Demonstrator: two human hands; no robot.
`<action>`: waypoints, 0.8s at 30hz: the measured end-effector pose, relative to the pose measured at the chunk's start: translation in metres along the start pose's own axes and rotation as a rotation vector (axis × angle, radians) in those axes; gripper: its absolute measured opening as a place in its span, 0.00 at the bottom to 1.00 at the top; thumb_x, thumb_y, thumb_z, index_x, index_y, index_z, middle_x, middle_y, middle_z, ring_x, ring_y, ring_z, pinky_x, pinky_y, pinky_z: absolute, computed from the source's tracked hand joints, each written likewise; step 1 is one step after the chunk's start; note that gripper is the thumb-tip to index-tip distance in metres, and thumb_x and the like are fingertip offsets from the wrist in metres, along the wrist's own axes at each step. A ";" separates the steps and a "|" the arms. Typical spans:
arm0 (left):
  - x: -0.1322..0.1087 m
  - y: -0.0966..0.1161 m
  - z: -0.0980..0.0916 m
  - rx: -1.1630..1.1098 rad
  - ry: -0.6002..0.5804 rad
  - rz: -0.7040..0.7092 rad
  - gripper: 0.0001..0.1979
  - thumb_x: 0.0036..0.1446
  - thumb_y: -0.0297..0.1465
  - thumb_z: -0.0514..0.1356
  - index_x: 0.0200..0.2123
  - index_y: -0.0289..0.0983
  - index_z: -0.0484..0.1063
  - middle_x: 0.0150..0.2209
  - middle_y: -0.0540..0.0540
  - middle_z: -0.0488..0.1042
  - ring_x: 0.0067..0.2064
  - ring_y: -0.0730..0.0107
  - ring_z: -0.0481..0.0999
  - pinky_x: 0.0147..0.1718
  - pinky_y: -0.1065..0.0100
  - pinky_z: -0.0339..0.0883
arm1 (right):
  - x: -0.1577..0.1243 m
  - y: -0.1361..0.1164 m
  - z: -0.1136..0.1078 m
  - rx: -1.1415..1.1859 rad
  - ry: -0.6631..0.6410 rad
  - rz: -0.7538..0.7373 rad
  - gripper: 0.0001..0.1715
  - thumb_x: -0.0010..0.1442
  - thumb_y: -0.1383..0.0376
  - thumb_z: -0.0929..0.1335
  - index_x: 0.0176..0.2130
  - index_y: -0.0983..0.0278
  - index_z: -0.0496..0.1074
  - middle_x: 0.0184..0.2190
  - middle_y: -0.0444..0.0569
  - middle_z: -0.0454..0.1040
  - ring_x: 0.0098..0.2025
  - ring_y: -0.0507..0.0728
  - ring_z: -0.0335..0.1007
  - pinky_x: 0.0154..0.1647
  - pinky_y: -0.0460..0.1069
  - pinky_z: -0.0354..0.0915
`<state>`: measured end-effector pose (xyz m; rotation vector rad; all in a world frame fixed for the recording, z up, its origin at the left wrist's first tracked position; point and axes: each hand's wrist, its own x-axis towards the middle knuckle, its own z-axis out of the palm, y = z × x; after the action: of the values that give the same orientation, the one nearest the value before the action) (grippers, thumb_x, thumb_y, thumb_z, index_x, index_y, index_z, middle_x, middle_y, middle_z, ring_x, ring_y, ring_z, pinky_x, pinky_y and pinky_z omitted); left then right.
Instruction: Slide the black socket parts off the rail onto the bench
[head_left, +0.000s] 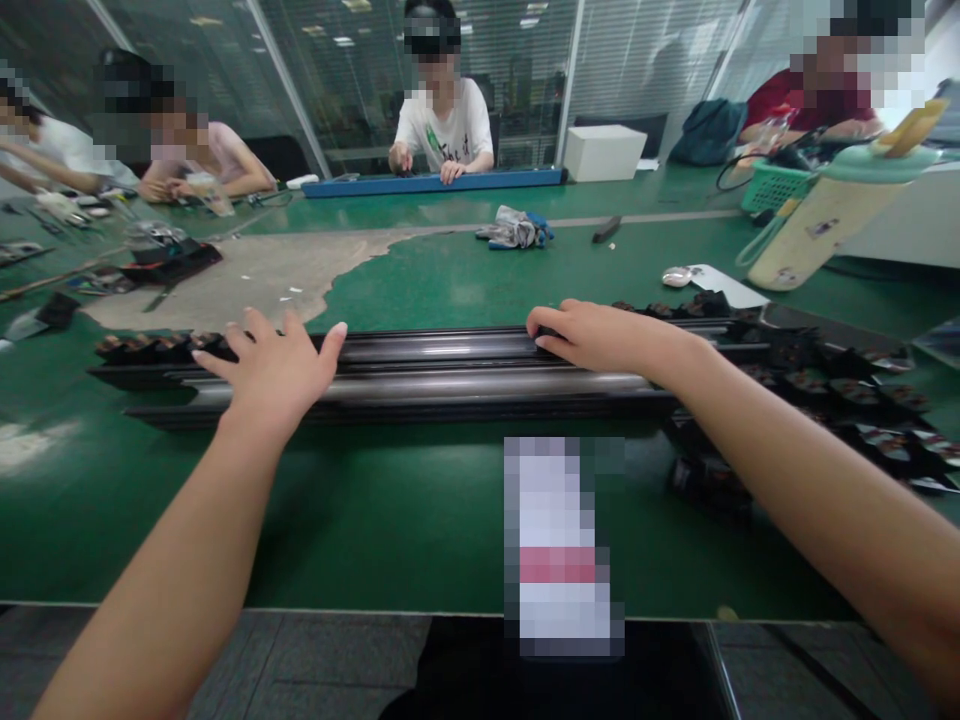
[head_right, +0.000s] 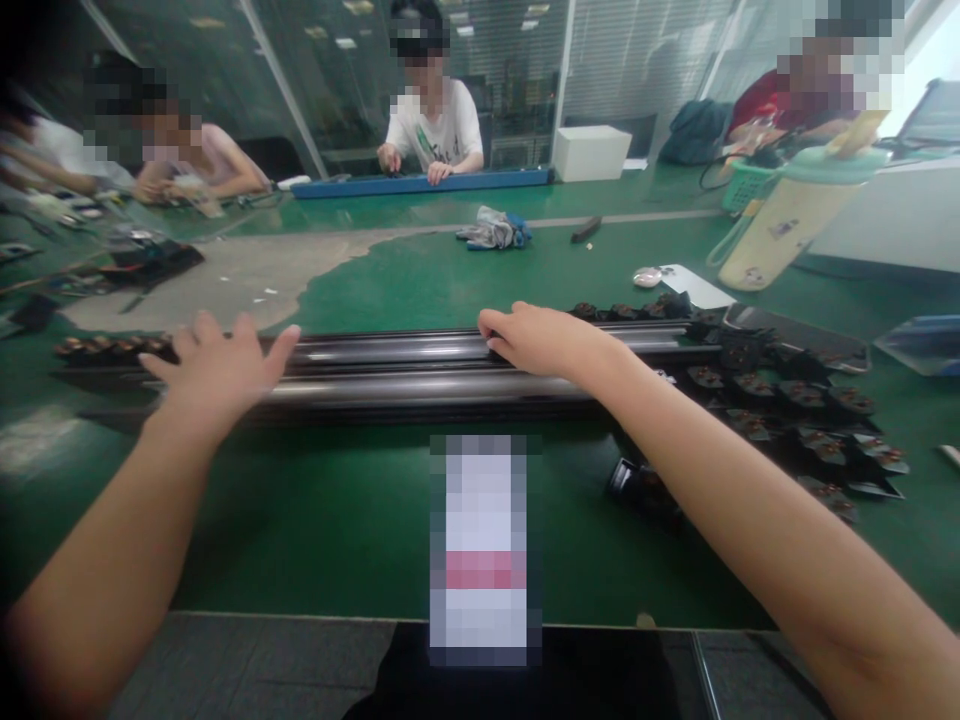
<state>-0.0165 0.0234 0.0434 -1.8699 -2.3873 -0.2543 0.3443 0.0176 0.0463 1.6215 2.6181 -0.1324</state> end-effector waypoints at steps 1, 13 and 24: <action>0.002 -0.001 0.000 0.024 -0.015 0.011 0.49 0.70 0.59 0.42 0.71 0.20 0.61 0.77 0.14 0.45 0.76 0.14 0.46 0.67 0.18 0.39 | 0.001 0.002 -0.001 0.008 -0.008 -0.012 0.22 0.75 0.57 0.57 0.60 0.60 0.69 0.48 0.58 0.75 0.44 0.61 0.73 0.46 0.53 0.63; 0.000 0.000 0.004 0.094 -0.004 0.049 0.48 0.68 0.58 0.42 0.60 0.18 0.73 0.68 0.08 0.58 0.69 0.14 0.59 0.59 0.29 0.63 | -0.013 0.054 -0.025 -0.006 -0.224 0.253 0.21 0.61 0.57 0.67 0.53 0.56 0.75 0.43 0.50 0.81 0.42 0.62 0.77 0.40 0.53 0.67; -0.002 0.005 0.001 0.068 -0.044 -0.023 0.54 0.67 0.59 0.43 0.67 0.08 0.59 0.68 0.03 0.54 0.68 0.13 0.59 0.62 0.29 0.61 | -0.014 0.110 -0.010 0.061 -0.301 0.361 0.28 0.61 0.44 0.68 0.52 0.57 0.75 0.25 0.46 0.76 0.23 0.59 0.73 0.27 0.53 0.65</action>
<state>-0.0113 0.0232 0.0425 -1.8389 -2.4142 -0.1341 0.4495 0.0548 0.0531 1.8913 2.0878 -0.4047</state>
